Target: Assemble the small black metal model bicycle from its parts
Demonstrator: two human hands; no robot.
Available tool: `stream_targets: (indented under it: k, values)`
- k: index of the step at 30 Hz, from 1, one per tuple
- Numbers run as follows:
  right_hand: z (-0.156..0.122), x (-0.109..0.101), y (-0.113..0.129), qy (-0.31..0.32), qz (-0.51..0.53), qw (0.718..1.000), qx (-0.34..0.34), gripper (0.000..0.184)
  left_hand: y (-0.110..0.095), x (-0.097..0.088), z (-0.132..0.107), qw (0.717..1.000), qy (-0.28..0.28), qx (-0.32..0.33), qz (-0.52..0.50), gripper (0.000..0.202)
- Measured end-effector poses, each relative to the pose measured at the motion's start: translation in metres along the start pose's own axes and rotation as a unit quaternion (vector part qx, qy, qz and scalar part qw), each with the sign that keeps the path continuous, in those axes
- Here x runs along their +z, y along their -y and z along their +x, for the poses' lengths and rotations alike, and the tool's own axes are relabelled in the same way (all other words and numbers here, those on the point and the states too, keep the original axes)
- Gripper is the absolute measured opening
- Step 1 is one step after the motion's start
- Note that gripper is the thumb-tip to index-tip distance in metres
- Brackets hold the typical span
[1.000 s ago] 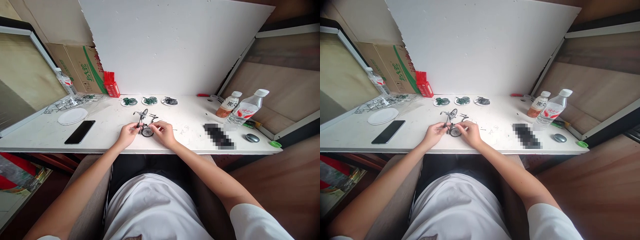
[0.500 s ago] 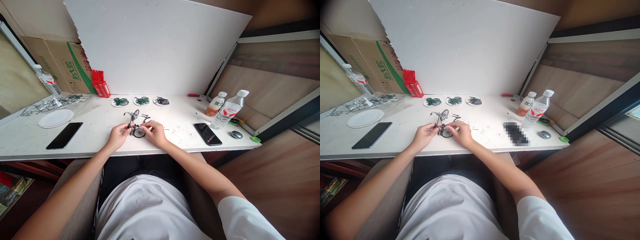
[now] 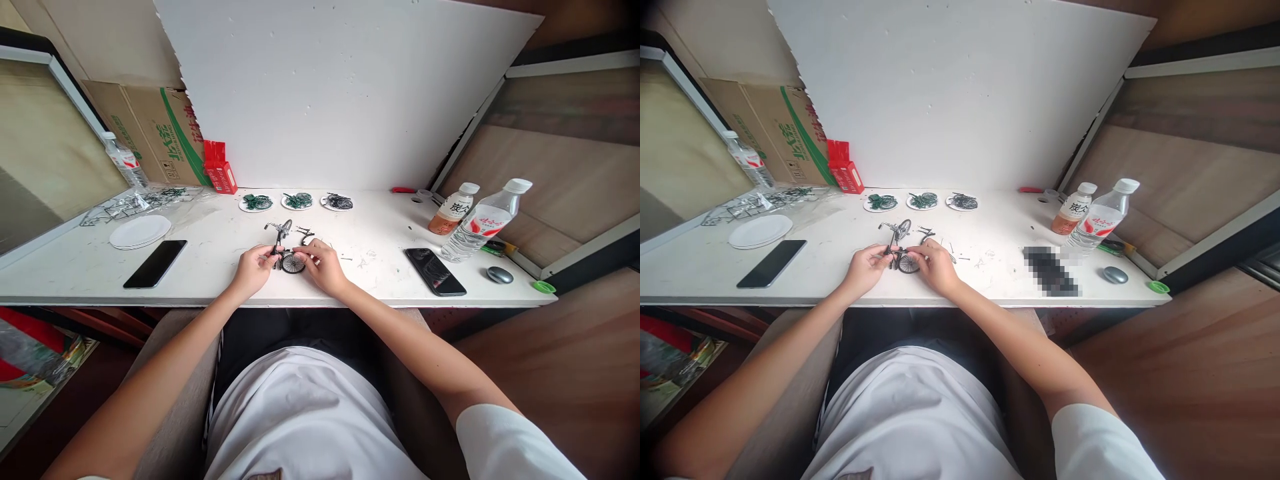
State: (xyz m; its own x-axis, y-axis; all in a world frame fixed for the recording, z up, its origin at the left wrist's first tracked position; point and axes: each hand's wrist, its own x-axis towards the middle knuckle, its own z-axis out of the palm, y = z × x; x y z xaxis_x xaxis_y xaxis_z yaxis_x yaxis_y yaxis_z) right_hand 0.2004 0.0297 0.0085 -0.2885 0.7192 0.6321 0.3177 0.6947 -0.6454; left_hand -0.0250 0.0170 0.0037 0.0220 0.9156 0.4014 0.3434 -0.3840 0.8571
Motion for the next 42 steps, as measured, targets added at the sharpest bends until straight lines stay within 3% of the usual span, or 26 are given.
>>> stream_targets:
  k: [10, 16, 24, 31, 42]
  values:
    - [-0.002, -0.001, 0.003, 0.005, -0.028, 0.999, -0.044, 0.026, 0.007, 0.0, 0.001, 1.0, 0.014, 0.0, 0.004, 0.036]
    - [0.0, -0.001, 0.004, 0.008, 0.004, 1.0, -0.026, 0.026, 0.004, 0.001, 0.001, 1.0, 0.021, -0.01, -0.004, 0.039]
    - [0.002, 0.0, 0.009, 0.109, 0.002, 0.991, -0.075, 0.034, 0.002, 0.005, 0.0, 1.0, 0.024, 0.014, -0.002, 0.039]
    - [0.0, 0.0, 0.006, 0.049, -0.037, 0.998, -0.031, 0.031, 0.004, 0.004, 0.0, 0.999, 0.032, -0.013, -0.023, 0.041]
    - [-0.001, -0.001, 0.009, 0.041, -0.081, 0.996, -0.016, 0.035, 0.004, 0.004, -0.002, 0.998, 0.042, 0.008, -0.041, 0.04]
